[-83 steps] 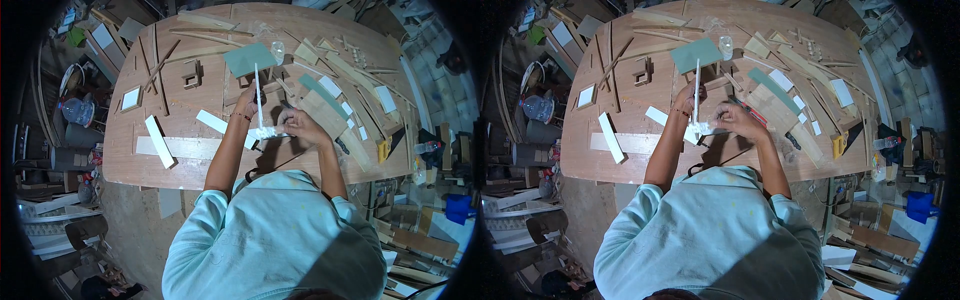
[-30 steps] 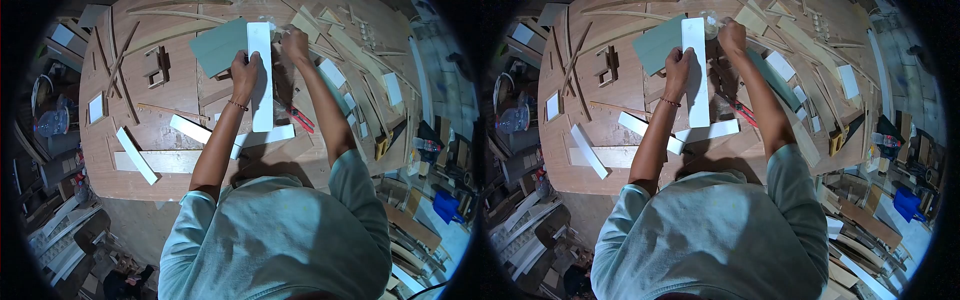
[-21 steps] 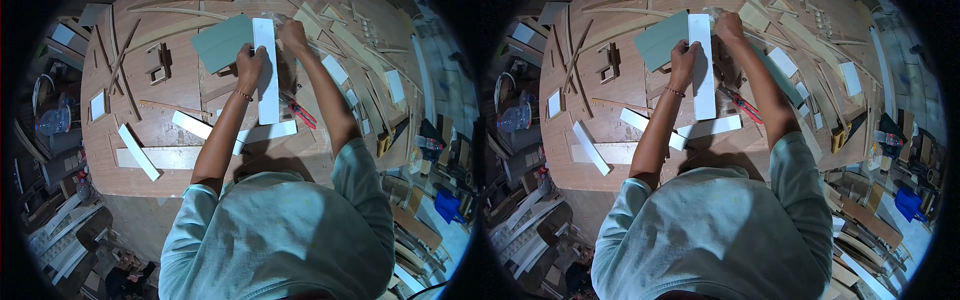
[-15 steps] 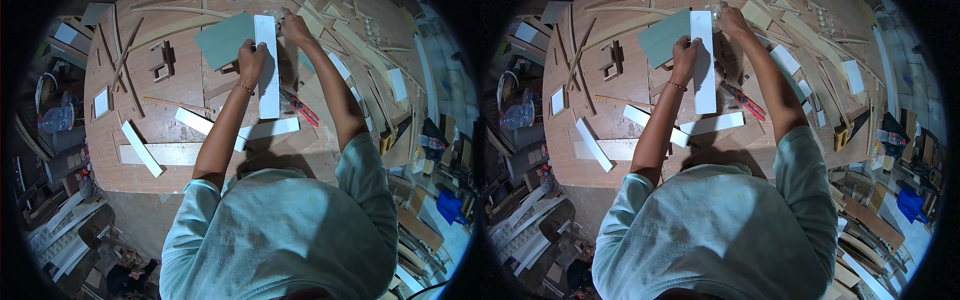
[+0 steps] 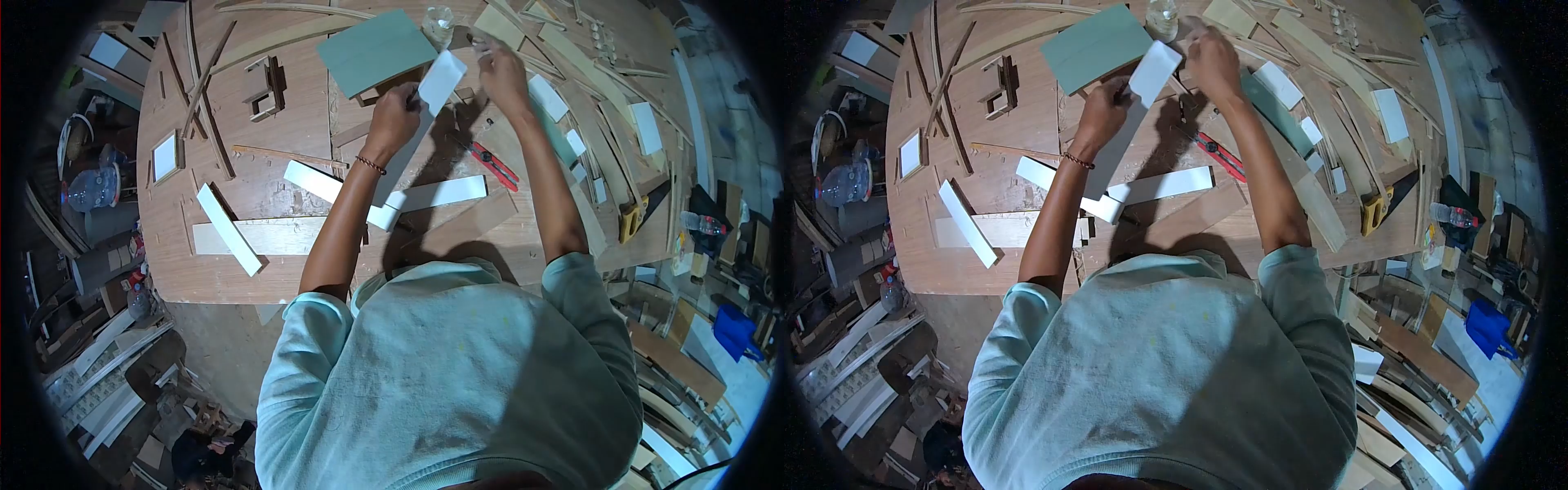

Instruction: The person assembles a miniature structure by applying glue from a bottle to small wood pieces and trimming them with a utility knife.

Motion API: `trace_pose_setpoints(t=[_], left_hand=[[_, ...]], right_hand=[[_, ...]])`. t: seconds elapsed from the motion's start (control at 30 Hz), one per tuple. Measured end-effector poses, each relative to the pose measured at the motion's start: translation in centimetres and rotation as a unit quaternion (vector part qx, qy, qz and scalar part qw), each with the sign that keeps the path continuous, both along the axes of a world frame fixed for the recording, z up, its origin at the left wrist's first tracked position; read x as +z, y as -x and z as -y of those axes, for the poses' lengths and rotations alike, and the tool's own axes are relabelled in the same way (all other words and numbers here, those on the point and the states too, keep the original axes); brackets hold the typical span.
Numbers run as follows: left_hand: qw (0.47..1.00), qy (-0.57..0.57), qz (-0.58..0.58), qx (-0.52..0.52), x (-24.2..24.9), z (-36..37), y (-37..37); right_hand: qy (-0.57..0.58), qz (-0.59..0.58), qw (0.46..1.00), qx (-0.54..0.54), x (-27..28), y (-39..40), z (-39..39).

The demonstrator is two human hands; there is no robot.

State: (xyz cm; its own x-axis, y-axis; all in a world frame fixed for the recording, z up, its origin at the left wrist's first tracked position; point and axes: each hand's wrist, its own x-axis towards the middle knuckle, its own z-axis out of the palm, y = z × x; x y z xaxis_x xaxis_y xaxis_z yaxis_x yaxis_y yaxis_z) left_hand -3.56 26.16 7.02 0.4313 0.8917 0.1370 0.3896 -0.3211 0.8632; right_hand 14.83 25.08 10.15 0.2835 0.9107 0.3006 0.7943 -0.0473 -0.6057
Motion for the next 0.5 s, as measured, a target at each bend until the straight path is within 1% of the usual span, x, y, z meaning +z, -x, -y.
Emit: trace_pose_setpoints(t=[0.03,0.1,0.13,0.2,0.23,0.3,0.33,0.37,0.43,0.47,0.5], left_hand=[[1.000,-0.003,0.001,-0.002,-0.2,0.1,0.2],[0.992,-0.045,-0.096,-0.067,-0.6,0.7,0.7],[0.988,-0.030,-0.130,-0.083,0.1,1.2,0.8],[0.987,-0.049,-0.116,-0.098,0.4,2.5,1.0],[0.986,-0.068,-0.104,-0.111,0.7,3.1,1.1],[0.986,-0.055,-0.102,-0.121,1.2,4.3,1.3],[0.987,-0.054,-0.096,-0.116,1.1,4.8,1.3],[0.988,-0.052,-0.090,-0.113,1.0,5.4,1.4],[0.989,-0.058,-0.082,-0.110,1.3,6.5,1.4],[0.989,-0.059,-0.078,-0.108,1.3,7.2,1.5],[0.990,-0.072,-0.061,-0.109,1.5,8.0,1.5]], right_hand=[[-0.003,0.001,1.000,-0.002,0.1,0.4,0.8],[-0.005,0.027,0.991,0.130,-0.1,1.4,2.8],[-0.006,0.027,0.991,0.129,-0.1,2.2,4.0],[0.042,0.093,0.982,0.162,0.1,3.6,6.3],[0.037,0.096,0.981,0.162,0.2,4.1,7.4],[0.143,0.162,0.954,0.207,0.0,4.6,9.0],[0.112,0.137,0.962,0.207,-0.5,4.9,9.6],[0.109,0.141,0.962,0.207,-0.7,4.8,10.0],[0.114,0.207,0.956,0.172,0.4,5.2,11.3],[0.118,0.207,0.956,0.172,0.9,5.3,12.1],[0.146,0.224,0.948,0.172,1.6,5.4,12.6]])
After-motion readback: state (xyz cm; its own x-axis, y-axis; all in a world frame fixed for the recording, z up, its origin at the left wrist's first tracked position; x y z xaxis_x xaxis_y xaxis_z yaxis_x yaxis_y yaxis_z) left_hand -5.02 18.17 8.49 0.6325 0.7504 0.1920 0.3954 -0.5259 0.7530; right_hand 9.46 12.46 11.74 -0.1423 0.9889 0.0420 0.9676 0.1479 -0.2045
